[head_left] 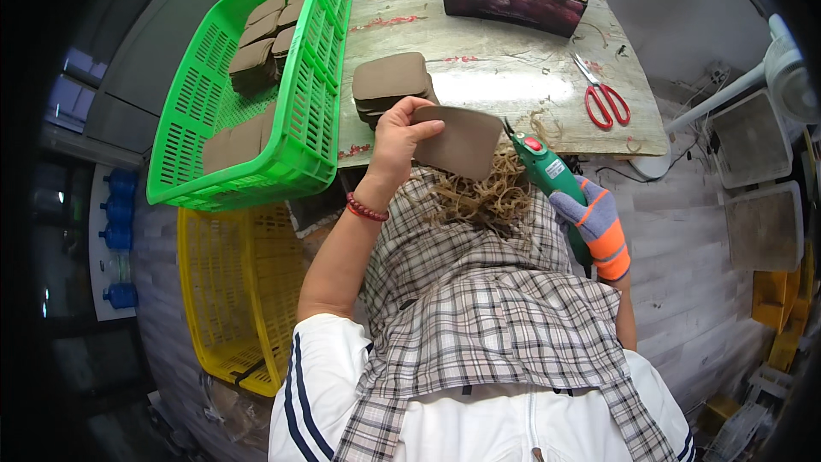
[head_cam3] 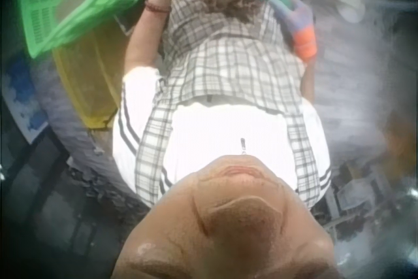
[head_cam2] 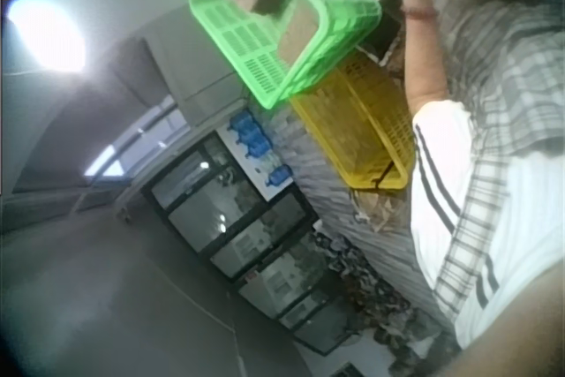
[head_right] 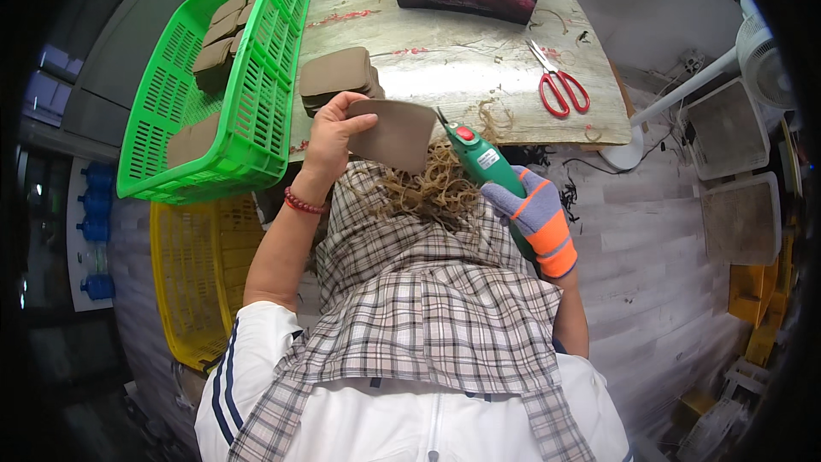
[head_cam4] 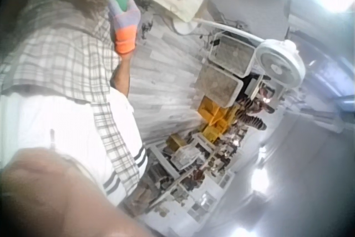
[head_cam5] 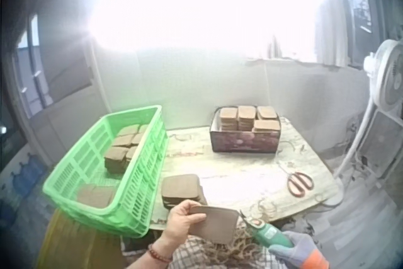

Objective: The person uses a rotary tool to trim the edges of square cardboard pieces one at a time. They pick each piece from a green basket, trim it, and place it on the table, repeating the process throughout the clip.

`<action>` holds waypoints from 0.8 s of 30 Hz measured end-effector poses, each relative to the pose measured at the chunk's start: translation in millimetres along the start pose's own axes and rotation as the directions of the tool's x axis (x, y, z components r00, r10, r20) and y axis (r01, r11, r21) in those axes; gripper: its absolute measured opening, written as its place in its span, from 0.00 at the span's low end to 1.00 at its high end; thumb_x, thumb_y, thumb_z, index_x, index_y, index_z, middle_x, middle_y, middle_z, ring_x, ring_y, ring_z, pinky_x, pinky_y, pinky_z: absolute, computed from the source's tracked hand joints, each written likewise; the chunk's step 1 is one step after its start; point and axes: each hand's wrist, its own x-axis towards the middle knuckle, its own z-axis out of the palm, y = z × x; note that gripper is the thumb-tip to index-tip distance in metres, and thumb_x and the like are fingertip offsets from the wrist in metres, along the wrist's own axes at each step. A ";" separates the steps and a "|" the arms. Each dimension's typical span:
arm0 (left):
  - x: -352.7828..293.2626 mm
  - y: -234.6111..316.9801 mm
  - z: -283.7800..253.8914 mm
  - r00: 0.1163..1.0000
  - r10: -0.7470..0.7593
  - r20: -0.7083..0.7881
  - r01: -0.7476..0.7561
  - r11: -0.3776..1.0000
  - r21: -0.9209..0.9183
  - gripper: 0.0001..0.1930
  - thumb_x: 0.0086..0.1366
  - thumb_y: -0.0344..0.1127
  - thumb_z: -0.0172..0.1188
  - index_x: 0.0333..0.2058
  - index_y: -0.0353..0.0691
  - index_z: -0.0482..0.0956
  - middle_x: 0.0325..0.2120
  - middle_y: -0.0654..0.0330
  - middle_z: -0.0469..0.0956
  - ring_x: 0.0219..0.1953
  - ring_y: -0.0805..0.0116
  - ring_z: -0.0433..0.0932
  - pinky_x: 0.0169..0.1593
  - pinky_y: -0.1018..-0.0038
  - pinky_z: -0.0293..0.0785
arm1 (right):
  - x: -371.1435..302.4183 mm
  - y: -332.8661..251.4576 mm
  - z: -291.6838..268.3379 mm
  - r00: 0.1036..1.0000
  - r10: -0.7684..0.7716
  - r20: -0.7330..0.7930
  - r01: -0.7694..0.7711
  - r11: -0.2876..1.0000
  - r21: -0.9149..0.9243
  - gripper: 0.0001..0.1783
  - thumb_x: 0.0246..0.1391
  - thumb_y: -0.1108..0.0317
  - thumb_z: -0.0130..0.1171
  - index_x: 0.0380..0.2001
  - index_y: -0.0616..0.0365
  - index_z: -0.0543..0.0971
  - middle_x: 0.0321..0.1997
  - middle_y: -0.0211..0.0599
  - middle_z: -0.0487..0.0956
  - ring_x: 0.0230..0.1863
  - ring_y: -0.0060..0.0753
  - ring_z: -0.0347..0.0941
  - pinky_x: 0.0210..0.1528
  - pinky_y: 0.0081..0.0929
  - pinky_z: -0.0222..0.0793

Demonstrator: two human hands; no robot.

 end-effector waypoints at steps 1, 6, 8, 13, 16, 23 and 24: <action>-0.6 0.0 -6.7 0.997 -0.002 -0.071 -0.004 0.997 -0.077 0.12 0.55 0.19 0.59 0.38 0.37 0.72 0.34 0.60 0.78 0.33 0.74 0.77 0.39 0.77 0.76 | 1.5 -1.7 1.3 1.000 -0.001 -0.022 0.001 1.000 -0.014 0.19 0.48 0.61 0.65 0.38 0.63 0.75 0.23 0.26 0.75 0.20 0.13 0.67 0.22 0.14 0.63; -6.5 13.5 -20.7 0.958 0.004 -0.286 -0.081 0.964 -0.255 0.13 0.55 0.19 0.60 0.39 0.36 0.71 0.36 0.59 0.77 0.36 0.71 0.77 0.44 0.74 0.75 | 5.6 -10.9 11.2 1.000 0.000 0.016 0.000 1.000 -0.005 0.21 0.48 0.60 0.65 0.40 0.63 0.75 0.23 0.27 0.75 0.20 0.14 0.67 0.21 0.15 0.62; -6.9 13.1 -27.6 0.941 0.027 -0.338 -0.128 0.951 -0.280 0.13 0.55 0.20 0.60 0.39 0.36 0.71 0.37 0.58 0.77 0.38 0.70 0.76 0.45 0.73 0.74 | 9.4 -13.5 18.7 0.999 -0.022 0.028 0.022 1.000 0.013 0.21 0.48 0.60 0.66 0.40 0.63 0.75 0.23 0.27 0.74 0.20 0.14 0.67 0.21 0.15 0.62; -1.8 17.0 -40.0 0.895 0.117 -0.431 -0.254 0.927 -0.277 0.15 0.53 0.19 0.62 0.40 0.36 0.71 0.36 0.59 0.77 0.37 0.71 0.75 0.45 0.74 0.73 | 15.0 -23.0 27.1 0.998 -0.055 0.010 0.056 0.997 -0.061 0.22 0.48 0.60 0.67 0.41 0.64 0.75 0.23 0.26 0.75 0.20 0.13 0.66 0.21 0.15 0.61; 17.6 39.6 -59.3 0.828 0.288 -0.482 -0.322 0.947 0.013 0.14 0.53 0.18 0.60 0.39 0.35 0.71 0.34 0.59 0.77 0.33 0.72 0.76 0.40 0.77 0.75 | 18.4 -25.3 26.2 0.995 -0.096 -0.037 0.087 0.975 -0.204 0.19 0.49 0.60 0.65 0.39 0.63 0.76 0.21 0.25 0.74 0.20 0.12 0.65 0.22 0.15 0.61; 85.0 37.0 -97.5 0.896 0.276 -0.349 -0.029 0.818 0.574 0.19 0.49 0.24 0.65 0.41 0.35 0.74 0.35 0.55 0.77 0.35 0.66 0.76 0.40 0.72 0.74 | 38.4 -5.6 15.7 0.993 -0.078 -0.090 0.045 0.946 -0.322 0.27 0.45 0.53 0.67 0.41 0.64 0.77 0.23 0.32 0.77 0.23 0.17 0.70 0.25 0.19 0.66; 91.7 31.5 -98.5 0.898 0.297 -0.326 0.033 0.692 0.721 0.20 0.47 0.25 0.66 0.42 0.35 0.75 0.37 0.55 0.77 0.37 0.65 0.76 0.42 0.71 0.74 | 39.3 -3.5 14.1 0.991 -0.099 -0.093 0.062 0.938 -0.342 0.27 0.45 0.53 0.67 0.41 0.64 0.77 0.23 0.33 0.77 0.23 0.18 0.70 0.25 0.19 0.66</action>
